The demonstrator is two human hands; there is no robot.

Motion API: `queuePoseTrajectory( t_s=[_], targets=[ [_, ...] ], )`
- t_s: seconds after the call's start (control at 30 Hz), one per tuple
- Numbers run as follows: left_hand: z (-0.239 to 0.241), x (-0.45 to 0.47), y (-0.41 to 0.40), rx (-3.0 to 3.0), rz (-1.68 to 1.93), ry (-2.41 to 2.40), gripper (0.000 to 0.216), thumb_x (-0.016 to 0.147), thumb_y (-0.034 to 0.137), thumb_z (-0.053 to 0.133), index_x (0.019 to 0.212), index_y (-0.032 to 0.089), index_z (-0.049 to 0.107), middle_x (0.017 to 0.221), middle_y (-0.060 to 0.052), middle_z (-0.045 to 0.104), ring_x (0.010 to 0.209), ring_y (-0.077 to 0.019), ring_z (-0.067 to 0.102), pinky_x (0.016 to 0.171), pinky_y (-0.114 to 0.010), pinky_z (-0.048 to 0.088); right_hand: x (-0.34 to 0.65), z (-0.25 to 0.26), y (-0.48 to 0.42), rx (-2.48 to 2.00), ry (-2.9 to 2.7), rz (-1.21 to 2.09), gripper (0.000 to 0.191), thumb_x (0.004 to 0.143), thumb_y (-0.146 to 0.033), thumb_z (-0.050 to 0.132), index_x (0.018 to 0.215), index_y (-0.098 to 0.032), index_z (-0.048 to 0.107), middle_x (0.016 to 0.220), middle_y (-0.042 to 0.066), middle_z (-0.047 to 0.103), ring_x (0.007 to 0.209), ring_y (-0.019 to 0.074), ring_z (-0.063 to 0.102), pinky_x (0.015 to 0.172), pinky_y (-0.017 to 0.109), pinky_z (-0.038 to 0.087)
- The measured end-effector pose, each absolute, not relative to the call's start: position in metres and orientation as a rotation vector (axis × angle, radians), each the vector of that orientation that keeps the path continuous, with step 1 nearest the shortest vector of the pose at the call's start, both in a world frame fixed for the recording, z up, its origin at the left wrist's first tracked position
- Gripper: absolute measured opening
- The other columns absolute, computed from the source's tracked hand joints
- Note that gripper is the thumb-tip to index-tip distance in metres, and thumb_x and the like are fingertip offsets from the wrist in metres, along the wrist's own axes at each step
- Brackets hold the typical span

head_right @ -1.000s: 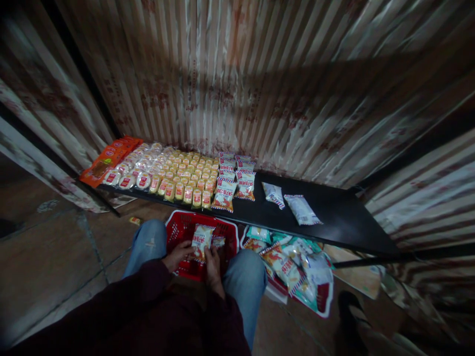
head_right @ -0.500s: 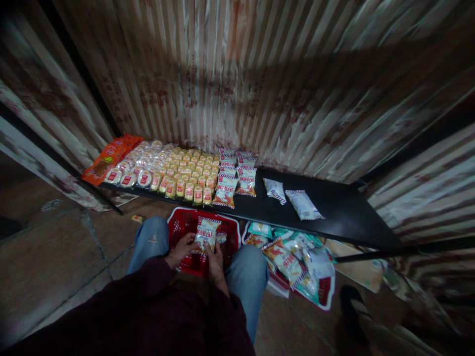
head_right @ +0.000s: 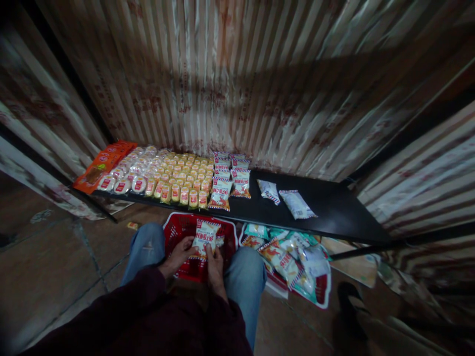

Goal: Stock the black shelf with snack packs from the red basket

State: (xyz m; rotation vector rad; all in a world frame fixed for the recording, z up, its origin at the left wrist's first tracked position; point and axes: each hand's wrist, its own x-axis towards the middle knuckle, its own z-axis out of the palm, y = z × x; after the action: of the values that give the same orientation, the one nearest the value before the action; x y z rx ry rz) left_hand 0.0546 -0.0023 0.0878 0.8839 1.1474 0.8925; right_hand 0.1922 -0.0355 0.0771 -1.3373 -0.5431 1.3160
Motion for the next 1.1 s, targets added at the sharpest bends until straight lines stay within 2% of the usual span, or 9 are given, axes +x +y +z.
queuePoseTrajectory(
  t_s=[0.2,0.37,0.57,0.77,0.93,1.1],
  targets=[
    [0.098,0.054,-0.003,0.877,0.865,1.053,0.056,0.066,0.049,0.077,0.108,0.017,0.061,0.117,-0.012,0.064,0.110,-0.0282,0.059,0.098,-0.038,0.044,0.200,0.090,-0.035,-1.314,-0.552,1.349,0.072,0.062,-0.063,0.074,0.118,-0.018,0.066,0.090,0.006,0.076,0.078,0.0249,0.069,0.073,0.035,0.053],
    [0.108,0.057,-0.003,0.904,0.867,0.982,0.055,0.065,0.051,0.076,0.107,0.018,0.062,0.116,-0.011,0.066,0.114,-0.0299,0.057,0.099,-0.040,0.044,0.205,0.105,-0.033,-1.217,-0.579,1.416,0.070,0.065,-0.058,0.074,0.122,-0.020,0.062,0.093,0.006,0.075,0.082,0.0253,0.070,0.075,0.036,0.054],
    [0.113,0.074,0.008,0.933,0.927,1.024,0.054,0.062,0.054,0.077,0.100,0.017,0.062,0.107,-0.011,0.068,0.106,-0.0290,0.060,0.093,-0.038,0.046,0.217,0.117,-0.027,-1.251,-0.586,1.359,0.075,0.065,-0.059,0.074,0.129,-0.024,0.056,0.109,0.007,0.072,0.094,0.0272,0.068,0.079,0.037,0.055],
    [0.123,0.092,0.017,1.000,1.003,1.028,0.043,0.070,0.047,0.072,0.100,0.018,0.063,0.107,-0.010,0.068,0.103,-0.0274,0.060,0.093,-0.037,0.046,0.234,0.128,-0.018,-1.290,-0.714,1.276,0.055,0.070,-0.057,0.070,0.115,-0.025,0.066,0.113,0.006,0.071,0.106,0.0289,0.064,0.087,0.038,0.052],
    [0.125,0.105,0.029,1.096,1.007,1.090,0.034,0.075,0.037,0.068,0.102,0.018,0.063,0.110,-0.009,0.067,0.103,-0.0259,0.059,0.094,-0.036,0.045,0.246,0.134,-0.007,-1.356,-0.762,1.198,0.042,0.070,-0.056,0.069,0.105,-0.033,0.070,0.106,0.002,0.073,0.102,0.0285,0.065,0.085,0.036,0.050],
    [0.129,0.120,0.041,1.126,0.987,1.122,0.035,0.074,0.027,0.069,0.107,0.019,0.061,0.110,-0.009,0.066,0.104,-0.0241,0.058,0.096,-0.035,0.042,0.258,0.139,0.001,-1.347,-0.774,1.120,0.040,0.072,-0.054,0.067,0.107,-0.035,0.069,0.111,0.002,0.071,0.105,0.0283,0.064,0.088,0.038,0.048]
  ],
)
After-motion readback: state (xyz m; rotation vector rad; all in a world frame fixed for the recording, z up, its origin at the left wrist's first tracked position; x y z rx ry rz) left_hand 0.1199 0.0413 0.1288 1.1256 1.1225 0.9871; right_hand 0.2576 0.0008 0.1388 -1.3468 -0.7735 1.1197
